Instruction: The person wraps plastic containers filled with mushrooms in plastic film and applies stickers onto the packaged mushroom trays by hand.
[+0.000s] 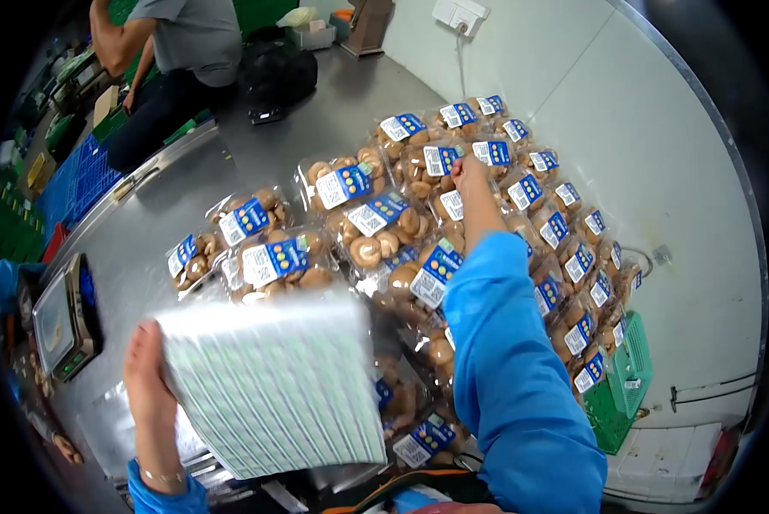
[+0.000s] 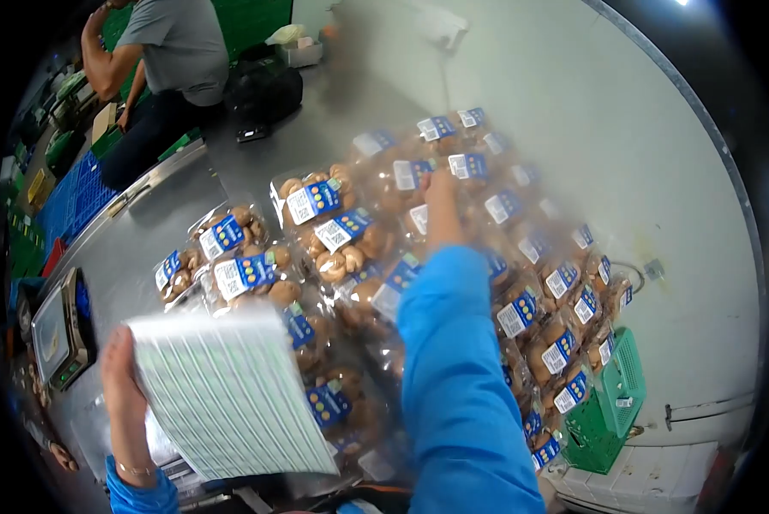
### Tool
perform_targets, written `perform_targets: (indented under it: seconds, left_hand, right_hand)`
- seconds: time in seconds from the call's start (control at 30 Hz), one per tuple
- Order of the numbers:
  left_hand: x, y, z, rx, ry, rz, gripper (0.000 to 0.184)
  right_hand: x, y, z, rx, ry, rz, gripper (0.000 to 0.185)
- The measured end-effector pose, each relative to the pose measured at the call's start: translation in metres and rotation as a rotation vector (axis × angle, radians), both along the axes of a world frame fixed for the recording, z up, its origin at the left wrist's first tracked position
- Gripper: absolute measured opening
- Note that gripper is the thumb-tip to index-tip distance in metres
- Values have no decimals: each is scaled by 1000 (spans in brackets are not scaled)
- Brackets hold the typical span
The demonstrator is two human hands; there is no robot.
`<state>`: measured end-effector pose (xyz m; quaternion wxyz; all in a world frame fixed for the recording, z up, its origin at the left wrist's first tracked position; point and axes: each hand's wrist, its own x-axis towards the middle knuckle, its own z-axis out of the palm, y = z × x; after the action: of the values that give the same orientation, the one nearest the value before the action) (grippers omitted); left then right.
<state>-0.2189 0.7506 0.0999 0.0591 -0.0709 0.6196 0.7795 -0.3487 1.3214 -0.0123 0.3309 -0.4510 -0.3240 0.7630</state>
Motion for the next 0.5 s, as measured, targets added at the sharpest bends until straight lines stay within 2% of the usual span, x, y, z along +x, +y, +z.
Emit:
perform_targets:
  seconds: [0.03,0.07,0.13,0.17,0.23,0.27,0.33,0.37,0.47,0.5]
  left_hand:
    - [-10,-17,0,71,-10,57,17]
    - [-19,-37,-1,136,-23,119,18]
    - [-32,-91,-19,122,98,246,19]
    - [-38,-123,-34,140,104,262,17]
    - [-55,-192,-83,175,105,304,15]
    - [-59,-219,-99,196,103,327,15]
    - [-45,-192,-86,173,66,394,18]
    - [-43,-198,-97,124,31,393,36]
    - [-20,-194,-89,-588,260,395,54]
    - [0,-177,-62,-679,437,371,69]
  right_hand:
    - [7,-9,4,-1,46,33,6]
    - [9,11,-35,120,88,300,4]
    - [91,-72,47,152,135,477,13]
    - [137,-103,66,177,158,543,6]
    - [226,-138,74,535,-46,640,19]
    - [268,-149,74,468,-60,605,16]
    - [350,-166,68,306,-100,433,14]
    - [387,-168,64,216,-133,297,14]
    - [489,-187,50,258,-138,-9,13]
    - [515,-198,43,343,-242,-40,13]
